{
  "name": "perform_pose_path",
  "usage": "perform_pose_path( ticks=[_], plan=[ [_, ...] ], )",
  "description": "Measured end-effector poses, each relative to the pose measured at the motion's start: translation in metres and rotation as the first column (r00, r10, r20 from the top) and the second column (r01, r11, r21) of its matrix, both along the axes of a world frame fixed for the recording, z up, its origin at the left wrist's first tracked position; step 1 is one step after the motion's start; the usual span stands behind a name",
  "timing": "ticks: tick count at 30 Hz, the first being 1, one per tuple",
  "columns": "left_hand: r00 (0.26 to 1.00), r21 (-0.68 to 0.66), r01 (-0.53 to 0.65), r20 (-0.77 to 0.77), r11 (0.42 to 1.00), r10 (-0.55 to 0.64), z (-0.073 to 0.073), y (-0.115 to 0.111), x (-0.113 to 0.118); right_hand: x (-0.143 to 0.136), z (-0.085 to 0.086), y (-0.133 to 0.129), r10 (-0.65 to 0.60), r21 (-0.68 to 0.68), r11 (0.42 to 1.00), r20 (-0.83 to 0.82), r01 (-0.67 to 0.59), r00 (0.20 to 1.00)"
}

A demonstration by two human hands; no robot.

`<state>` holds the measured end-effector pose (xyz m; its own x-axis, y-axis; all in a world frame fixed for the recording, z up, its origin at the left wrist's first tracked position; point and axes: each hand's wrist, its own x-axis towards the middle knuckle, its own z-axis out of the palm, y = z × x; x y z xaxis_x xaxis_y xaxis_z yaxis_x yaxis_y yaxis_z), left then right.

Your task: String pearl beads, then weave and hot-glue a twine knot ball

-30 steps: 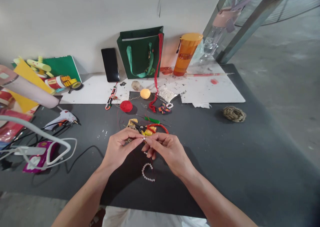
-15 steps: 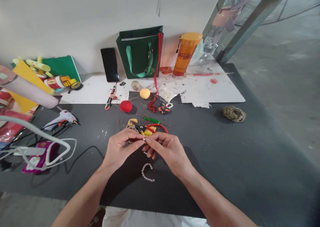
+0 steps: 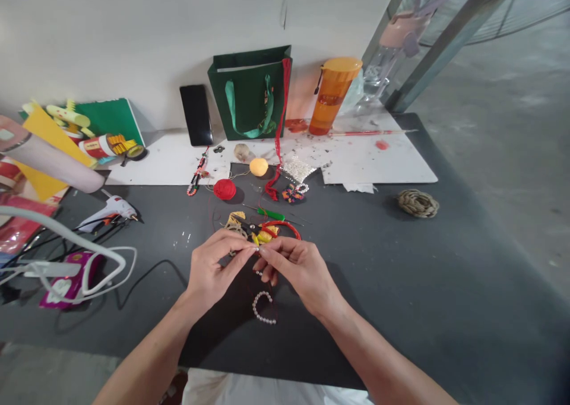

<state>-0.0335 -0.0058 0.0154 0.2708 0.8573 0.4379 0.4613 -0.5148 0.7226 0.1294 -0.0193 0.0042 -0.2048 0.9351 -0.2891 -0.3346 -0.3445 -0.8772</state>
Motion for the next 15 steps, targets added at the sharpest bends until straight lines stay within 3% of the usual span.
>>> perform_pose_path(
  ticks=[9,15],
  plan=[
    [0.998,0.019,-0.034,-0.05,0.999,0.035,-0.0019,-0.0019,0.0018,-0.0022,-0.0011,0.0003,0.027,-0.02,0.999,-0.035,-0.028,0.999],
    [0.99,0.172,-0.018,-0.134,0.985,0.041,-0.0075,-0.0026,0.0025,-0.001,-0.0011,0.0015,0.071,-0.025,0.997,-0.075,-0.073,0.995]
  ],
)
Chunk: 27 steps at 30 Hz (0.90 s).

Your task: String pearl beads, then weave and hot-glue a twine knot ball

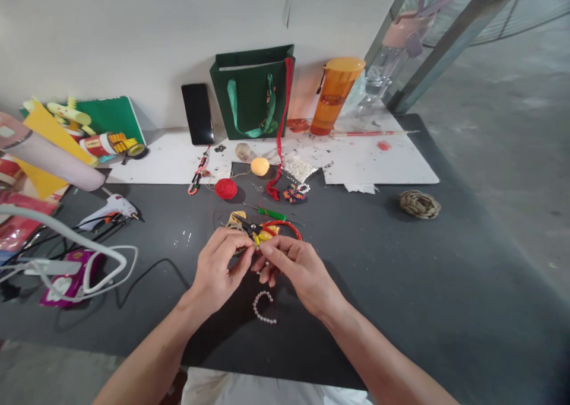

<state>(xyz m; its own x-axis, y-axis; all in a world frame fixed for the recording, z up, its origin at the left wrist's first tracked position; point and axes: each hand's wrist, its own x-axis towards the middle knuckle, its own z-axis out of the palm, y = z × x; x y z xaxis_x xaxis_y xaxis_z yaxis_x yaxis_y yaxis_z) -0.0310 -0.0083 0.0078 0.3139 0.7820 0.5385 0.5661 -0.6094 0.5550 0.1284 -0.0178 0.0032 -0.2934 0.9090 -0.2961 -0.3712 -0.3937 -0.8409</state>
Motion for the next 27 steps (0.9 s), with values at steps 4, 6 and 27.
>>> perform_pose_path(
  ticks=[4,6,27],
  plan=[
    [0.999,0.024,0.031,-0.012,0.999,-0.031,-0.001,0.0,0.0,0.0,-0.002,0.001,0.025,-0.021,0.999,-0.044,-0.026,0.999],
    [1.0,-0.004,0.016,0.015,1.0,-0.016,0.001,0.0,0.0,0.001,-0.003,0.001,0.038,-0.027,0.999,-0.047,-0.04,0.998],
    [0.994,0.048,0.074,0.078,0.996,-0.077,0.001,0.0,-0.001,0.007,0.001,0.004,0.121,0.068,0.99,0.046,-0.124,0.992]
  ],
)
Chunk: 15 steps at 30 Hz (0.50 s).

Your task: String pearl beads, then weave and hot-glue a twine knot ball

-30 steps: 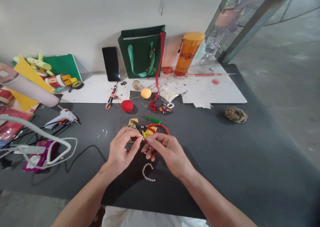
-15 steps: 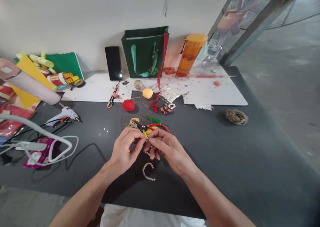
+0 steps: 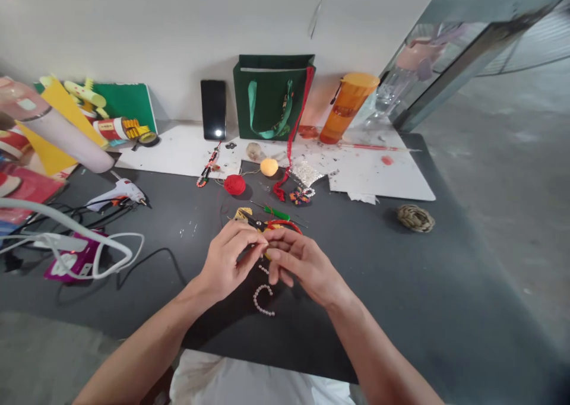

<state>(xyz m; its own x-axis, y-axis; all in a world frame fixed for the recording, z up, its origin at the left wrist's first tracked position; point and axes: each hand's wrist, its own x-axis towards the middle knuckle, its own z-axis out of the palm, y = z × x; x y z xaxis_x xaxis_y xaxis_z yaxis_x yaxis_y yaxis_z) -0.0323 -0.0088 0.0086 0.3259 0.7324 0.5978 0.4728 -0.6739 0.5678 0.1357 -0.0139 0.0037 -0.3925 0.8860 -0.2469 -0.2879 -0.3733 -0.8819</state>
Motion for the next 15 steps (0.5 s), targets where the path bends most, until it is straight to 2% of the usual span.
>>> perform_pose_path(
  ticks=[2,5,9,11,12,15],
  plan=[
    [1.0,0.027,0.015,0.004,1.0,-0.015,0.0,0.0,-0.001,-0.002,-0.001,-0.001,0.014,-0.007,1.0,-0.003,-0.014,1.0],
    [0.998,0.009,0.001,0.055,1.0,-0.002,0.001,0.0,-0.003,-0.001,-0.002,0.0,0.022,0.022,0.999,0.081,-0.024,0.996],
    [0.977,-0.075,-0.059,0.202,0.995,0.073,0.002,-0.001,-0.005,0.008,0.006,0.001,0.186,0.098,0.97,0.283,-0.222,0.941],
    [0.95,-0.134,-0.09,0.285,0.987,0.125,0.0,0.0,-0.005,0.012,0.014,-0.002,0.23,0.124,0.949,0.36,-0.291,0.904],
    [0.935,-0.173,-0.089,0.326,0.981,0.142,0.0,0.001,-0.005,0.014,0.019,-0.005,0.218,0.141,0.948,0.37,-0.287,0.903],
    [0.911,-0.363,0.039,0.395,0.931,0.116,0.001,0.004,-0.005,0.019,0.033,-0.017,0.16,0.193,0.955,0.308,-0.226,0.938]
  ],
)
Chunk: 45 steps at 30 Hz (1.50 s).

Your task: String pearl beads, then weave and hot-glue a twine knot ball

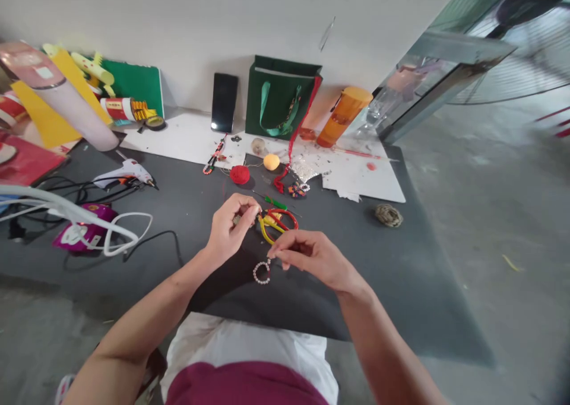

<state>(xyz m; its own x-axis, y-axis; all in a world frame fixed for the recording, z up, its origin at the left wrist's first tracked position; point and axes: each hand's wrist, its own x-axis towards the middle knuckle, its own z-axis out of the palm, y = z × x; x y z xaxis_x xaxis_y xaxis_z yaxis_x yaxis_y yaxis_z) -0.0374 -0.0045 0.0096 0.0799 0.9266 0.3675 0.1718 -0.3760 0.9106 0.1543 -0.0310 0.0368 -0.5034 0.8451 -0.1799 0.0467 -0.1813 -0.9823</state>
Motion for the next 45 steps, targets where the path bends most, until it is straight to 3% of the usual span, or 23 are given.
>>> perform_pose_path(
  ticks=[2,4,7,9,14,17,23,31,39,41,45],
  plan=[
    [0.976,-0.153,0.182,-0.094,0.971,-0.198,0.003,0.0,-0.003,0.003,0.008,-0.009,-0.06,0.012,0.998,-0.072,0.061,0.996],
    [0.881,-0.238,0.32,-0.28,0.917,-0.381,0.006,-0.004,-0.009,0.006,0.015,-0.017,-0.117,0.014,0.993,-0.124,0.12,0.985],
    [0.731,-0.286,0.389,-0.483,0.876,-0.482,0.005,-0.019,-0.02,0.008,0.019,-0.026,-0.187,0.021,0.982,-0.096,0.19,0.978],
    [0.717,-0.315,0.392,-0.484,0.864,-0.501,-0.001,-0.032,-0.024,0.008,0.019,-0.03,-0.225,0.014,0.974,-0.047,0.226,0.973],
    [0.799,-0.195,0.308,-0.478,0.931,-0.365,-0.018,-0.054,-0.018,0.011,0.018,-0.038,-0.336,-0.093,0.941,-0.127,0.326,0.933],
    [0.813,-0.203,0.303,-0.454,0.931,-0.364,-0.023,-0.058,-0.008,0.017,0.022,-0.039,-0.393,-0.077,0.919,-0.178,0.386,0.902],
    [0.759,-0.204,0.303,-0.539,0.931,-0.365,-0.032,-0.054,0.013,0.03,0.018,-0.036,-0.459,-0.105,0.887,-0.291,0.449,0.839],
    [0.731,-0.179,0.253,-0.608,0.951,-0.309,-0.031,-0.046,0.009,0.056,-0.004,-0.027,-0.654,-0.108,0.749,-0.287,0.654,0.7],
    [0.596,-0.205,0.184,-0.754,0.961,-0.275,-0.024,-0.044,0.011,0.082,-0.018,-0.022,-0.742,-0.233,0.654,-0.38,0.719,0.552],
    [0.592,-0.183,0.185,-0.764,0.966,-0.258,-0.022,-0.043,0.014,0.085,-0.019,-0.022,-0.746,-0.247,0.648,-0.392,0.72,0.538],
    [0.595,-0.119,0.2,-0.774,0.972,-0.217,-0.024,-0.042,0.022,0.086,-0.019,-0.028,-0.718,-0.235,0.686,-0.375,0.688,0.587]
  ],
)
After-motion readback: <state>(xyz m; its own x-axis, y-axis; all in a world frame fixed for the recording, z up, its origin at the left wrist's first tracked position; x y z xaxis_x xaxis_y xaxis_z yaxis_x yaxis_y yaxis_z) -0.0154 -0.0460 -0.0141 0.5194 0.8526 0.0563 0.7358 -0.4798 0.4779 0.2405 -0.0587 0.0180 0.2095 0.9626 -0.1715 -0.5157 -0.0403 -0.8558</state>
